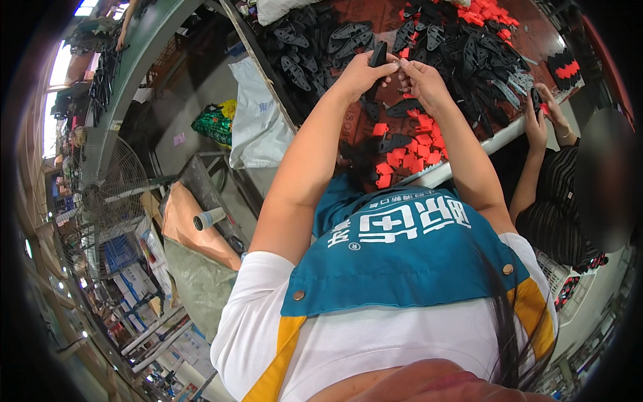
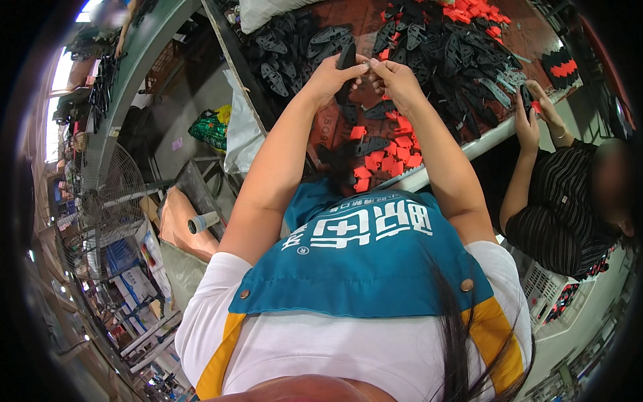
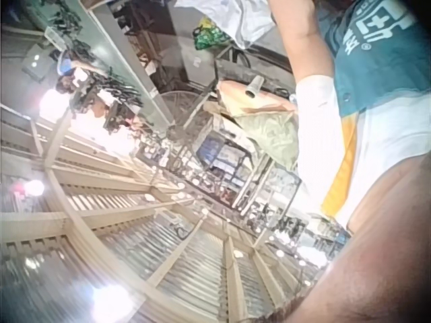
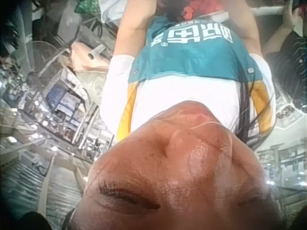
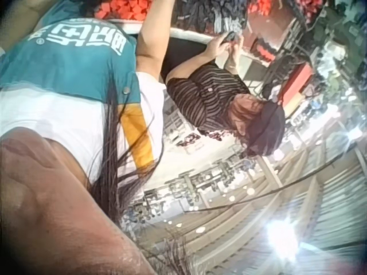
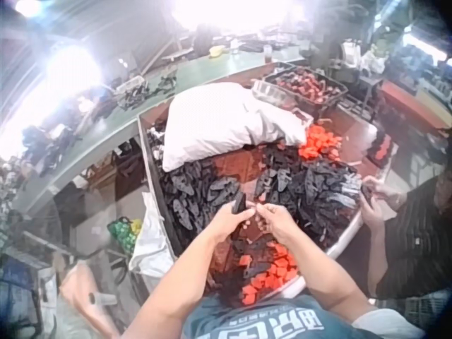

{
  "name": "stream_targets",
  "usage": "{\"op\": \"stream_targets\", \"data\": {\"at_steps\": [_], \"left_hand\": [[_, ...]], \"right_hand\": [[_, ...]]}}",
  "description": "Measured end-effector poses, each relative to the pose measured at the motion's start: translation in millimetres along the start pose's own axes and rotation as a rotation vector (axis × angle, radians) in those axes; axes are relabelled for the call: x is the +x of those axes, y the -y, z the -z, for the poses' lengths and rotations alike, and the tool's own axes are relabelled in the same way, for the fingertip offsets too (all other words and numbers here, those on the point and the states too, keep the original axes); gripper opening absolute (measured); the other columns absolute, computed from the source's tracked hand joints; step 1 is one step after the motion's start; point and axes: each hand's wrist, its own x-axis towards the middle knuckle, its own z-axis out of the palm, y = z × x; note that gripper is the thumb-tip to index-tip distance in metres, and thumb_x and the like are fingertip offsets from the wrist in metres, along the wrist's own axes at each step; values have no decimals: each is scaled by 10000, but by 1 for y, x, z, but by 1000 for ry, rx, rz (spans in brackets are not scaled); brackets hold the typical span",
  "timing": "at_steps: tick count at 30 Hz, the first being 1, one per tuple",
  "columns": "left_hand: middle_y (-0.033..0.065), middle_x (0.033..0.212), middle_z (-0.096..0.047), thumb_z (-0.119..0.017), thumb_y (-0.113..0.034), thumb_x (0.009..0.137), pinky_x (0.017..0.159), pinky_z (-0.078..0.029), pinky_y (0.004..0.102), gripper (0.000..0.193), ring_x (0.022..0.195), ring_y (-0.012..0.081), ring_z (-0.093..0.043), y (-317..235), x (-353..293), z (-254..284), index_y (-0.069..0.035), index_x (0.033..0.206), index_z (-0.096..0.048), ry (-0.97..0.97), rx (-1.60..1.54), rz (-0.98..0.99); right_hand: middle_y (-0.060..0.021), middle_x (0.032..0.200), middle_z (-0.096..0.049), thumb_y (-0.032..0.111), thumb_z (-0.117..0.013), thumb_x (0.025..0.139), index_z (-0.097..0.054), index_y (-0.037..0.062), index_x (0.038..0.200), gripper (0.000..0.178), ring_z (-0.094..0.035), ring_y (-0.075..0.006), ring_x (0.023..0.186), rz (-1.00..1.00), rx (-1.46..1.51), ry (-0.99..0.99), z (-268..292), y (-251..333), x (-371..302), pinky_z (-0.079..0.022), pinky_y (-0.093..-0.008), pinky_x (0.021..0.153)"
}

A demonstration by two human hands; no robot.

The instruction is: The person repeatedly picks up black plastic clips and red plastic pieces from a table, inserts the red pieces into the clips, and places the assembled units back on the table. The process is continuous and repetitive throughout the clip.

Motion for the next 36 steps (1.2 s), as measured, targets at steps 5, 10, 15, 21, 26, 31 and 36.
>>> {"op": "stream_targets", "data": {"at_steps": [5,10,15,21,26,31,36], "left_hand": [[19,764,-573,-646,-132,853,581,-452,246,138,646,100,-535,7,2,3,-25,922,-591,1,37,-20],[19,744,-558,-639,-150,857,567,-447,251,145,629,108,-530,6,1,2,-31,912,-577,27,30,65],[16,740,-554,-639,-146,854,562,-445,254,147,628,111,-530,5,3,0,-37,920,-565,14,13,58],[24,733,-558,-634,-137,848,523,-433,244,130,603,109,-531,5,2,1,-45,903,-561,19,-75,141],[24,717,-567,-639,-148,816,518,-457,247,121,587,110,-537,14,5,9,-55,868,-580,58,-192,279],[11,711,-555,-651,-163,811,511,-442,236,132,585,106,-526,14,5,4,-66,863,-579,97,-221,358],[9,764,-528,-629,-246,846,501,-375,208,245,580,96,-459,9,4,4,-67,999,-559,86,-204,329]], "right_hand": [[21,672,-524,295,-631,886,-570,74,782,252,-464,-77,583,-36,21,31,-1,3,-2,-390,-221,555],[25,661,-524,239,-701,834,-556,81,764,226,-463,-68,579,191,-30,-129,0,-3,4,-377,-203,548],[-40,819,-585,84,-612,856,-535,44,891,94,-563,-126,730,148,377,2,6,8,0,-455,-257,663],[-49,865,-616,86,-646,850,-592,-20,1010,200,-542,-79,755,282,-185,80,-1,2,-11,-443,-223,679],[-63,839,-651,43,-614,867,-613,-36,988,145,-613,-116,790,283,-180,56,-10,4,-24,-480,-258,771],[-37,789,-648,76,-649,844,-635,-27,960,155,-605,-97,753,355,-264,3,1,-11,-21,-479,-245,715],[-10,749,-629,113,-681,822,-644,-13,901,154,-548,-64,668,364,-366,-140,7,-12,-19,-436,-222,607]]}}
